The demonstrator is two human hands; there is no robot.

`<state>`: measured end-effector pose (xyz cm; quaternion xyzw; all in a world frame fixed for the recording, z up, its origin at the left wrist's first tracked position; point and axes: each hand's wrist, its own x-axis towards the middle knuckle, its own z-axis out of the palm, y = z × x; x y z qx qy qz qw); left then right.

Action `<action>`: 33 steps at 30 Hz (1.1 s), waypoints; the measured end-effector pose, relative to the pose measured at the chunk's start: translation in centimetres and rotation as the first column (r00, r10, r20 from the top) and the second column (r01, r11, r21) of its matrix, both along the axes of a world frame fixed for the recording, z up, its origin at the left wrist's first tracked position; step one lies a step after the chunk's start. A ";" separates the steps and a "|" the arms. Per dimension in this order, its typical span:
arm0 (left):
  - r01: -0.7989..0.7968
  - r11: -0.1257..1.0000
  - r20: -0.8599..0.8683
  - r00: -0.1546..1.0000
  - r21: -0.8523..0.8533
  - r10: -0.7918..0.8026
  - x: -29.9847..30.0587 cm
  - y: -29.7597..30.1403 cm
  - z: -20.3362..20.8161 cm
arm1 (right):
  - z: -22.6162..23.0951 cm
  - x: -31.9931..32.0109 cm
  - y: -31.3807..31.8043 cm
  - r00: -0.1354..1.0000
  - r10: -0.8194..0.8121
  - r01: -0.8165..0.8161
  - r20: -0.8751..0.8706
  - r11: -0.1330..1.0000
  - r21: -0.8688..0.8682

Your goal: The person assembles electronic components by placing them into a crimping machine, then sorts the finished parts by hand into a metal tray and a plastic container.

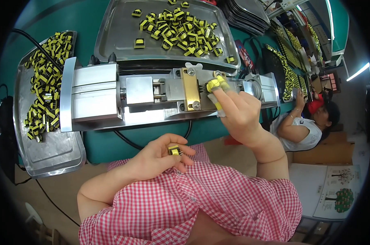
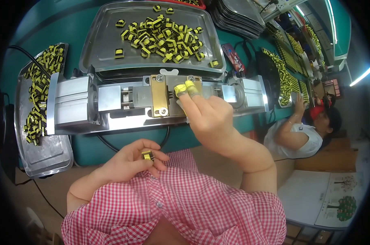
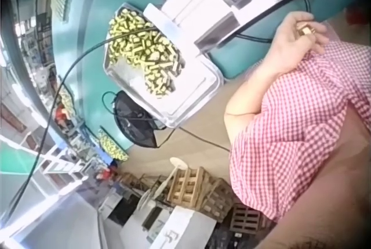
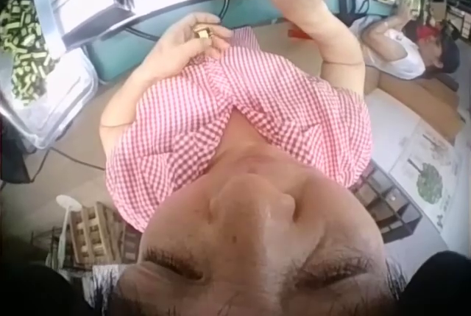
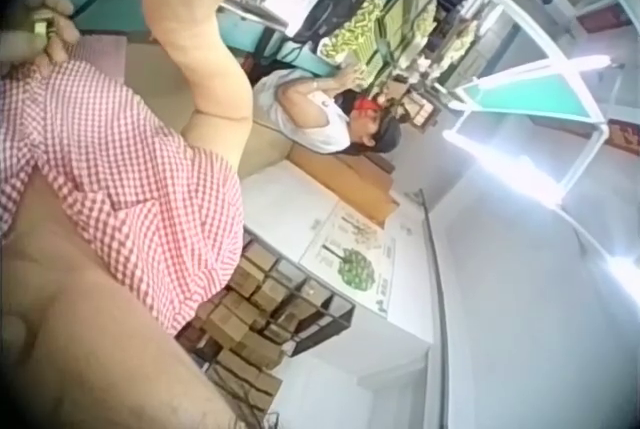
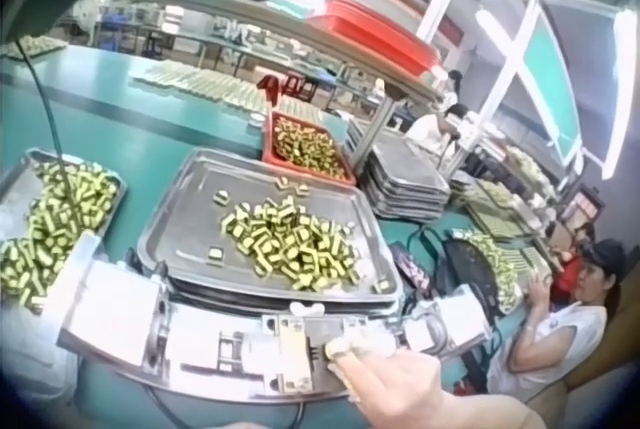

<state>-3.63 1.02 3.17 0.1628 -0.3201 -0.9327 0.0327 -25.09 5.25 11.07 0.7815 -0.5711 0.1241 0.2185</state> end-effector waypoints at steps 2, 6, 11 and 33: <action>0.000 0.996 -0.054 0.999 -0.088 -0.005 -0.1 0.1 0.3 | -0.1 0.0 0.0 1.000 -0.003 0.003 0.023 1.000 -0.024; -0.002 0.993 -0.113 0.993 -0.116 -0.012 -0.3 0.3 0.4 | -0.6 -0.5 0.0 0.997 -0.030 0.029 0.065 1.000 0.005; 0.023 0.988 -0.108 0.993 -0.152 -0.040 -0.3 0.4 0.0 | -0.4 0.1 0.1 0.997 0.043 -0.045 -0.057 0.999 -0.030; -0.281 0.908 -0.114 0.959 -0.312 0.258 1.3 0.1 -0.3 | 0.5 -1.7 -1.8 0.686 -0.130 -0.091 0.716 0.961 0.262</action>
